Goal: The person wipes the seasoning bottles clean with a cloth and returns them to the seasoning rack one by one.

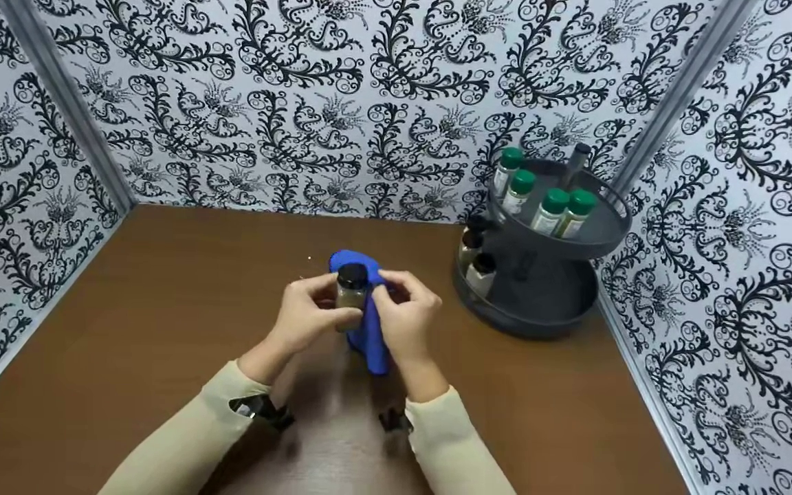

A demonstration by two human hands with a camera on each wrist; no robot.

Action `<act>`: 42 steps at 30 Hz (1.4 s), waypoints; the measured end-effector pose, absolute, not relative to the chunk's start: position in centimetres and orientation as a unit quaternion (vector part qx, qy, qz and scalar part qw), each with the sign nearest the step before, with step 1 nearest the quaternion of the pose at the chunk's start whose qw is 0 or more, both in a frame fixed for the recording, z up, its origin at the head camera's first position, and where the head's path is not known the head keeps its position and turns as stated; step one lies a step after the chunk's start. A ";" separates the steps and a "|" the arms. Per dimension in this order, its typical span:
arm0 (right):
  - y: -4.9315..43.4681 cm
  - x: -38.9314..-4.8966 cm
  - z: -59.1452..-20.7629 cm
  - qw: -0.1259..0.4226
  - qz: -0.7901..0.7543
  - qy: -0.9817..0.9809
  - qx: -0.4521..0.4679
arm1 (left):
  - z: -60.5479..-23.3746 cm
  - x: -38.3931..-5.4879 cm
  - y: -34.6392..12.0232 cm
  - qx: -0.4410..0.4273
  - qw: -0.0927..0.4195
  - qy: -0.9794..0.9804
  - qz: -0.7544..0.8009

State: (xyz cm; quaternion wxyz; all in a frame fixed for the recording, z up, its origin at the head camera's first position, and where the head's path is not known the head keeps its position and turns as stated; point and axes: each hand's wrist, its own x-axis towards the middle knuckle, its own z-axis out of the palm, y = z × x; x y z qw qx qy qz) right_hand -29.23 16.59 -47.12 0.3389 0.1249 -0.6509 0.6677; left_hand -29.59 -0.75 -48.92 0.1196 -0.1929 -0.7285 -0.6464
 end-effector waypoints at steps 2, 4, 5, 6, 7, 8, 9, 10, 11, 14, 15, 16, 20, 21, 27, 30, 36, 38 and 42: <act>16.7 -29.3 -47.0 0.340 0.670 -0.648 0.126 | -49.0 -29.6 -0.7 -0.197 0.116 -0.732 -0.642; 16.6 -29.3 -46.9 0.336 0.669 -0.650 0.131 | -49.0 -29.6 -0.8 -0.199 0.118 -0.734 -0.638; 16.6 -29.2 -46.8 0.333 0.667 -0.653 0.134 | -48.9 -29.7 -0.9 -0.199 0.121 -0.735 -0.637; 16.5 -29.2 -46.8 0.328 0.666 -0.656 0.136 | -48.8 -29.7 -1.1 -0.199 0.125 -0.734 -0.637; 16.4 -29.2 -46.9 0.320 0.666 -0.659 0.139 | -48.6 -29.7 -1.2 -0.198 0.131 -0.734 -0.636; 16.3 -29.2 -46.9 0.313 0.666 -0.663 0.140 | -48.4 -29.7 -1.4 -0.198 0.135 -0.732 -0.638; 16.2 -29.1 -47.0 0.305 0.666 -0.666 0.140 | -48.3 -29.7 -1.6 -0.197 0.140 -0.730 -0.639; 16.0 -29.1 -47.1 0.297 0.666 -0.670 0.140 | -48.0 -29.7 -1.8 -0.195 0.145 -0.728 -0.640; 15.9 -29.0 -47.2 0.290 0.665 -0.674 0.140 | -47.9 -29.8 -1.9 -0.192 0.151 -0.728 -0.641; 15.4 -28.8 -47.5 0.273 0.661 -0.685 0.139 | -47.4 -29.7 -2.4 -0.180 0.168 -0.728 -0.640; 15.3 -28.8 -47.6 0.269 0.659 -0.688 0.140 | -47.2 -29.7 -2.5 -0.176 0.173 -0.729 -0.639; 15.1 -28.7 -47.7 0.266 0.657 -0.691 0.140 | -47.1 -29.7 -2.6 -0.170 0.178 -0.729 -0.639; 14.8 -28.6 -48.2 0.258 0.646 -0.703 0.145 | -46.7 -29.7 -3.0 -0.158 0.189 -0.722 -0.646; 14.7 -28.6 -48.3 0.256 0.643 -0.707 0.147 | -46.7 -29.7 -3.1 -0.156 0.188 -0.719 -0.651; 14.1 -28.4 -48.8 0.232 0.624 -0.728 0.161 | -46.0 -29.7 -3.8 -0.144 0.191 -0.696 -0.677; 13.9 -28.2 -48.8 0.227 0.630 -0.724 0.164 | -45.6 -29.6 -4.0 -0.141 0.195 -0.681 -0.692; 14.2 -27.9 -48.6 0.254 0.637 -0.708 0.168 | -45.5 -29.2 -3.7 -0.149 0.184 -0.678 -0.696; 14.3 -28.0 -48.5 0.268 0.633 -0.707 0.169 | -45.8 -29.2 -3.5 -0.154 0.174 -0.689 -0.687; 14.8 -28.3 -48.3 0.299 0.634 -0.693 0.166 | -46.5 -29.5 -3.2 -0.168 0.149 -0.715 -0.662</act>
